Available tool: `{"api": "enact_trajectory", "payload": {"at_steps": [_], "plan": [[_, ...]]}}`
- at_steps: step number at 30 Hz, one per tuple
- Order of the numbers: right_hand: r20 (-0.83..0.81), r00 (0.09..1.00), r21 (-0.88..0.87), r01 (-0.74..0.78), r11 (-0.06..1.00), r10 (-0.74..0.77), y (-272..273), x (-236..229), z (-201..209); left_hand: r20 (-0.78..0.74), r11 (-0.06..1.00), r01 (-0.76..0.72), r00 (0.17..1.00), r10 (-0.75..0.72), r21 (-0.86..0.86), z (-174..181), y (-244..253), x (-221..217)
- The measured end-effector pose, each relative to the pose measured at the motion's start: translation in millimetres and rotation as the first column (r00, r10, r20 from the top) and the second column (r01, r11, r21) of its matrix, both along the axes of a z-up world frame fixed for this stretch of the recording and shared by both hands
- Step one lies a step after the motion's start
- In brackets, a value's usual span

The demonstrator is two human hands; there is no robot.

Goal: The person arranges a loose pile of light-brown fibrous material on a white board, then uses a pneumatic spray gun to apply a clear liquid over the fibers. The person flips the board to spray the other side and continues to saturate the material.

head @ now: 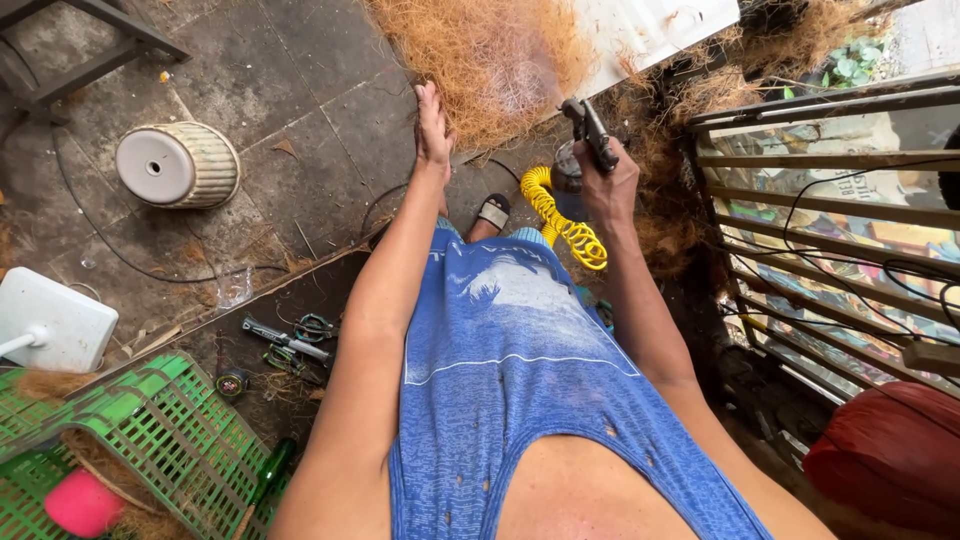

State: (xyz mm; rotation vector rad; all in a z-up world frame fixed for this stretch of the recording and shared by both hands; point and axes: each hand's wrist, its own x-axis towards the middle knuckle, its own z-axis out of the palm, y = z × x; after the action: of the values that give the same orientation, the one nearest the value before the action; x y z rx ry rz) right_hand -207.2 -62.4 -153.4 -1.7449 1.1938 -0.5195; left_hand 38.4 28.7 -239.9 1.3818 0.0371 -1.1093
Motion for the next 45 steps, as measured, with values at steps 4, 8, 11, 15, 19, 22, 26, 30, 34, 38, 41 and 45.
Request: {"api": "enact_trajectory", "payload": {"at_steps": [4,8,11,15,19,22,26,30,34,38,41,45], "plan": [[-0.043,0.999,0.01,0.016,1.0,-0.016,-1.1,0.1,5.3,-0.014,1.0,0.004,1.0,-0.005,-0.016,-1.4,3.0,2.6],[-0.068,0.998,0.014,0.016,1.0,-0.015,11.8,3.1,13.7,-0.057,1.0,-0.01,0.998,0.01,-0.015,-6.7,3.1,6.4],[-0.095,0.995,0.044,-0.021,0.999,0.026,28.9,9.7,5.3,-0.089,1.0,0.007,0.996,-0.009,-0.019,-5.4,8.0,15.7],[-0.016,0.993,-0.012,-0.114,0.993,0.113,54.3,35.4,19.0,-0.125,0.994,0.11,0.986,-0.112,-0.028,-4.1,2.9,32.7],[-0.056,0.985,0.058,0.168,0.984,-0.165,87.3,74.7,13.6,-0.139,0.957,0.258,0.951,-0.276,-0.134,-24.9,8.5,54.3],[-0.072,0.943,0.111,0.332,0.937,-0.326,111.3,105.0,17.0,-0.213,0.915,0.371,0.892,-0.399,-0.16,-31.4,15.7,79.3],[-0.088,0.802,0.057,0.596,0.801,-0.59,148.5,132.7,-14.9,-0.064,0.753,0.655,0.75,-0.658,-0.06,-44.7,35.8,136.8],[-0.082,0.562,0.086,0.827,0.555,-0.823,193.6,162.7,-13.8,0.336,0.575,0.818,0.534,-0.776,0.029,-56.2,77.3,195.0],[0.04,0.445,0.086,0.89,0.447,-0.895,207.4,213.8,18.8,0.312,0.352,0.934,0.318,-0.895,0.056,-40.1,99.2,222.8],[0.246,0.346,0.116,0.917,0.382,-0.905,205.0,241.9,28.5,0.487,-0.032,0.978,-0.13,-0.864,0.205,-35.0,106.1,214.0],[0.353,0.31,0.137,0.916,0.377,-0.883,197.1,249.3,31.5,0.582,-0.247,0.931,-0.361,-0.729,0.268,-39.6,107.0,194.6],[0.423,0.266,0.189,0.909,0.372,-0.866,181.2,257.7,26.5,0.644,-0.403,0.877,-0.469,-0.604,0.261,-8.6,102.7,182.9]]}}
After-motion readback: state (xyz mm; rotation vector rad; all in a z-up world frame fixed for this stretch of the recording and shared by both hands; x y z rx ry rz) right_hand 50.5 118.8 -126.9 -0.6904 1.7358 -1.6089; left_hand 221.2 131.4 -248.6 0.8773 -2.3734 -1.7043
